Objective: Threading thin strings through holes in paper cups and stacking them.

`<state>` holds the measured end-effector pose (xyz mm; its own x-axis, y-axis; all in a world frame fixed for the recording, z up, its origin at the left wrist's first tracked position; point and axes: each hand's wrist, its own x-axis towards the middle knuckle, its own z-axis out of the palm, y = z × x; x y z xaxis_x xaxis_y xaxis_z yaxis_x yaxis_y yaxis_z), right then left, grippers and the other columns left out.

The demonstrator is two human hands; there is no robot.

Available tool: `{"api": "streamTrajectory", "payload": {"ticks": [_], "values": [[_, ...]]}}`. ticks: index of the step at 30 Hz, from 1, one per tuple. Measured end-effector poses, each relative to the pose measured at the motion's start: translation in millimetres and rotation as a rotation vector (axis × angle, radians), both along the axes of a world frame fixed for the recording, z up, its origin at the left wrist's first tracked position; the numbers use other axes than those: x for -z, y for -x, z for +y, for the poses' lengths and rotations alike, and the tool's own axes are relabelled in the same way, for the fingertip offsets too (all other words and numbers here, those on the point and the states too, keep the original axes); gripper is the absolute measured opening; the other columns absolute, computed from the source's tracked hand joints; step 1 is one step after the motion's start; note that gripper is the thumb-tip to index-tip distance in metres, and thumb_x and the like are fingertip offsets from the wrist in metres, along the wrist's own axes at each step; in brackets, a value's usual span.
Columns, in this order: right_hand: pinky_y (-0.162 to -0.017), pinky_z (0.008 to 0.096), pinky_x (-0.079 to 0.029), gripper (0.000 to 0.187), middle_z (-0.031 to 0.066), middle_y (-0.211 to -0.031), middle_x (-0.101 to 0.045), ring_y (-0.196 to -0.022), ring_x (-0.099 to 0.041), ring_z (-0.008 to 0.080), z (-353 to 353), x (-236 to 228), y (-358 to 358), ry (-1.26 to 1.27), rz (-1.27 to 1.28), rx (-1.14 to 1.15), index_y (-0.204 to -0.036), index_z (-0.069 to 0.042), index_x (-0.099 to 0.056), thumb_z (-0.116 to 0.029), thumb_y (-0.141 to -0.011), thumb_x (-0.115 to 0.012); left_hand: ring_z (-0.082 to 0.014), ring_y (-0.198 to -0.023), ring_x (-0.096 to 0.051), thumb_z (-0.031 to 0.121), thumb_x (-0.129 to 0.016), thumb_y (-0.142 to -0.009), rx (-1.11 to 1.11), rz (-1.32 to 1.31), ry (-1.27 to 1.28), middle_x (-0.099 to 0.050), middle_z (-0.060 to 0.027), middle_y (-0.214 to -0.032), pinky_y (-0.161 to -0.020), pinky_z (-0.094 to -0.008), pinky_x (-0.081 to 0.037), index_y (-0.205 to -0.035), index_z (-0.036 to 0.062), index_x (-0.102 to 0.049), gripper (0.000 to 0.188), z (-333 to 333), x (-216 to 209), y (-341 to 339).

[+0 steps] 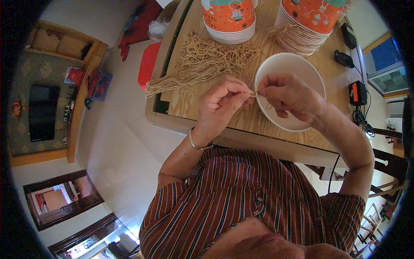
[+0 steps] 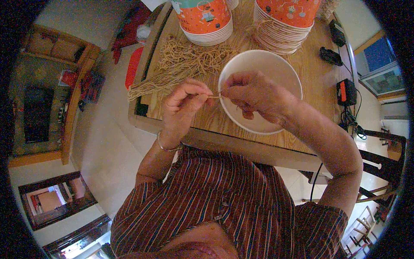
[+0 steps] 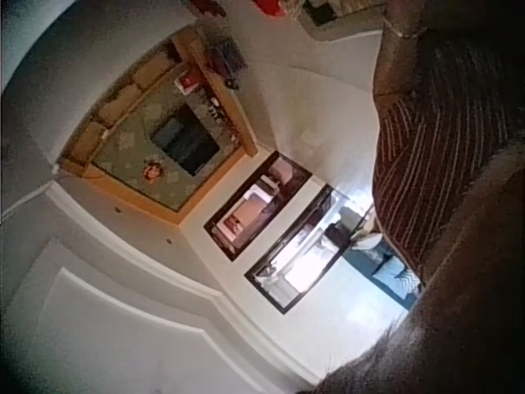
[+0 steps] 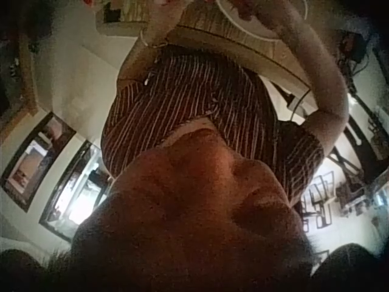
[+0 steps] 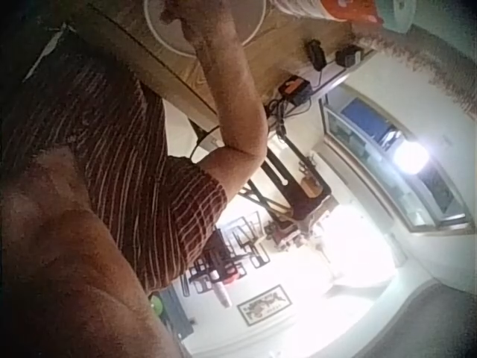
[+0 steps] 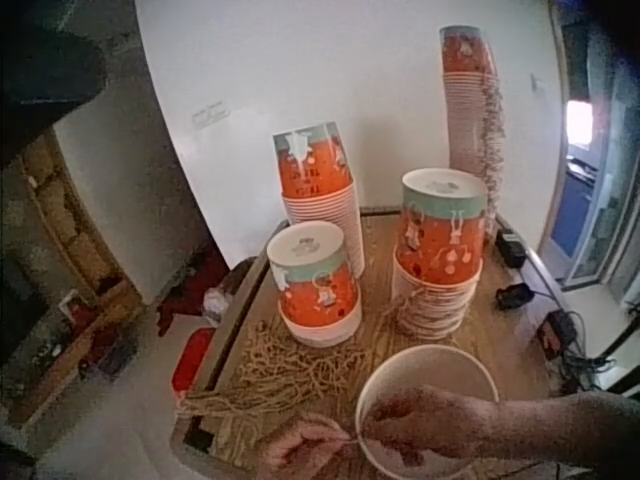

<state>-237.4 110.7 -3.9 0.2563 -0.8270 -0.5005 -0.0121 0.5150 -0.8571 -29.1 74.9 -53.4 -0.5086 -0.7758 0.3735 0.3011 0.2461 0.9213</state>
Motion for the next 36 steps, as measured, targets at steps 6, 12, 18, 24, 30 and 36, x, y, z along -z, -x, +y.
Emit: {"api": "streamTrajectory", "payload": {"ticks": [6, 12, 18, 24, 30, 36], "values": [[-0.045, 0.0201, -0.041, 0.007, -0.0048, -0.072, -0.052, -0.053, -0.044, 0.0029, 3, -2, -2, 0.075, -0.020, 0.000, -0.092, -0.007, -0.060, -0.012, -0.087, -0.063, -0.0109, -0.082, -0.062, -0.003, -0.063, -0.088, -0.151, -0.260, 0.101, -0.060, -0.0052, -0.095, -0.068, -0.0217, -0.050, -0.096, -0.0005, -0.066, 0.009, 1, -6, 3], [-0.051, 0.0182, -0.042, 0.005, -0.0041, -0.076, -0.054, -0.060, -0.049, 0.0027, 4, -7, -6, 0.240, 0.107, -0.042, -0.092, -0.007, -0.059, -0.008, -0.087, -0.061, -0.0136, -0.078, -0.062, -0.002, -0.067, -0.084, -0.257, -0.352, 0.303, -0.063, -0.0054, -0.086, -0.067, -0.0248, -0.049, -0.095, 0.0021, -0.069, 0.012, 1, -7, 5], [-0.047, 0.0177, -0.039, 0.005, -0.0052, -0.075, -0.054, -0.059, -0.048, 0.0006, 6, -3, -7, 0.359, 0.132, -0.030, -0.092, -0.007, -0.057, -0.007, -0.090, -0.061, -0.0140, -0.078, -0.062, 0.000, -0.069, -0.083, -0.279, -0.377, 0.303, -0.065, -0.0061, -0.088, -0.068, -0.0249, -0.049, -0.095, 0.0025, -0.070, 0.012, 2, -9, 6], [-0.048, 0.0194, -0.041, 0.006, -0.0035, -0.077, -0.059, -0.063, -0.051, 0.0017, 7, -3, -7, 0.437, 0.163, -0.022, -0.097, -0.005, -0.058, -0.008, -0.092, -0.059, -0.0125, -0.077, -0.061, -0.002, -0.069, -0.082, -0.169, -0.343, 0.126, -0.063, -0.0053, -0.086, -0.067, -0.0240, -0.049, -0.094, 0.0022, -0.069, 0.013, 3, -9, 6], [-0.064, 0.0252, -0.050, 0.008, 0.0022, -0.082, -0.065, -0.077, -0.060, 0.0081, 7, 0, -9, 0.565, 0.189, -0.010, -0.097, -0.001, -0.059, -0.003, -0.089, -0.060, -0.0112, -0.076, -0.059, -0.005, -0.065, -0.082, -0.157, -0.321, 0.212, -0.061, -0.0040, -0.085, -0.067, -0.0238, -0.049, -0.092, 0.0009, -0.065, 0.011, -3, -3, 7], [-0.065, 0.0267, -0.049, 0.009, 0.0053, -0.079, -0.065, -0.072, -0.058, 0.0083, 7, 7, -4, 0.626, 0.427, -0.030, -0.093, -0.001, -0.062, -0.006, -0.086, -0.064, -0.0101, -0.076, -0.058, -0.005, -0.063, -0.085, -0.105, -0.263, 0.022, -0.060, -0.0029, -0.088, -0.066, -0.0215, -0.048, -0.091, 0.0012, -0.065, 0.009, 0, -6, 9]]}}
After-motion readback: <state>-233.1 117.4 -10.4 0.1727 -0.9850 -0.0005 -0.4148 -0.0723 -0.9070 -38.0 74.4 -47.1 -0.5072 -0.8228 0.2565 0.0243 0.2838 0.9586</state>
